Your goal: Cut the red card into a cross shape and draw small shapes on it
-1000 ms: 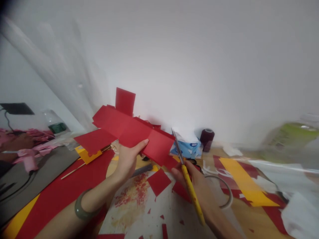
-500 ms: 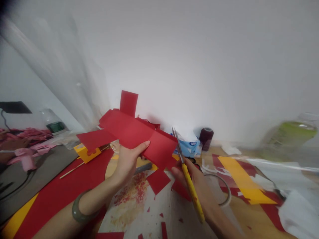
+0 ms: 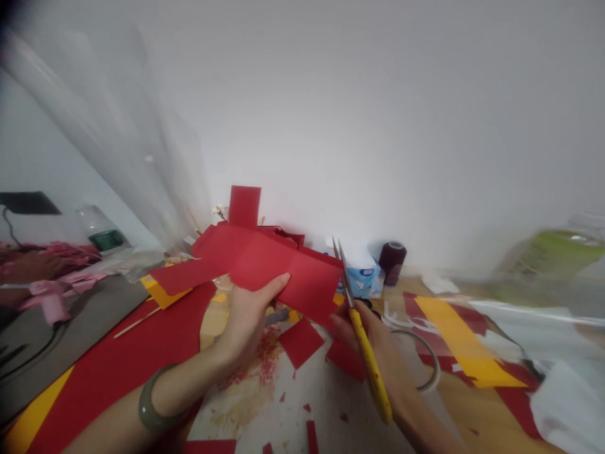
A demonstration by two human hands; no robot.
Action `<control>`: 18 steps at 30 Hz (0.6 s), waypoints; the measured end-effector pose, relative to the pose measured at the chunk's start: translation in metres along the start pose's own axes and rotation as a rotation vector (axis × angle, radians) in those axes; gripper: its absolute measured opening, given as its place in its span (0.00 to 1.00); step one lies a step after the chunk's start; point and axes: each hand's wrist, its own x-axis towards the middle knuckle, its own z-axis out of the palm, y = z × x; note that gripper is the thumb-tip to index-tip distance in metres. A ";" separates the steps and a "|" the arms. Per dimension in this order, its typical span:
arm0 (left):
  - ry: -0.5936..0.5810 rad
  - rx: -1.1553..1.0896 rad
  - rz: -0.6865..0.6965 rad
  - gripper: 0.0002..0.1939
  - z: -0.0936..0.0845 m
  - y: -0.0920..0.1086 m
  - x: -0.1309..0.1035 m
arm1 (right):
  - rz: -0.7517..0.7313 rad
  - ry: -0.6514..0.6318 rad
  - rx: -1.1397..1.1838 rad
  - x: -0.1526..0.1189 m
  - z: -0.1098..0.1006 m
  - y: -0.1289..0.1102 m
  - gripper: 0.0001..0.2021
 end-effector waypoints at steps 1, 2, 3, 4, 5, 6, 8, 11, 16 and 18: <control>-0.012 0.005 -0.011 0.16 0.000 -0.001 -0.002 | 0.002 0.004 -0.002 0.000 -0.001 0.000 0.19; -0.020 0.009 -0.016 0.16 0.001 -0.002 -0.003 | 0.005 0.007 -0.002 0.001 -0.001 0.001 0.19; -0.026 0.011 -0.016 0.16 0.001 -0.003 -0.004 | 0.009 0.010 -0.002 0.001 -0.001 0.001 0.19; -0.032 0.013 -0.016 0.17 0.000 -0.005 -0.005 | 0.013 0.010 -0.001 0.001 -0.002 0.002 0.18; -0.036 0.015 -0.018 0.17 0.000 -0.006 -0.006 | 0.019 0.012 0.001 0.002 -0.002 0.003 0.17; -0.040 0.017 -0.020 0.17 0.000 -0.006 -0.006 | 0.026 0.013 0.003 0.002 -0.002 0.003 0.16; -0.047 0.022 -0.021 0.17 -0.001 -0.007 -0.006 | 0.042 0.016 0.008 0.002 -0.002 0.003 0.14; -0.050 0.029 -0.009 0.18 -0.002 -0.007 -0.006 | 0.061 0.019 0.019 0.002 -0.002 0.003 0.13; -0.051 0.033 0.009 0.16 -0.002 -0.008 -0.006 | 0.098 0.014 0.058 0.002 -0.002 0.006 0.13; -0.048 0.033 0.008 0.16 -0.002 -0.009 -0.006 | 0.110 0.013 0.077 0.001 -0.001 0.008 0.13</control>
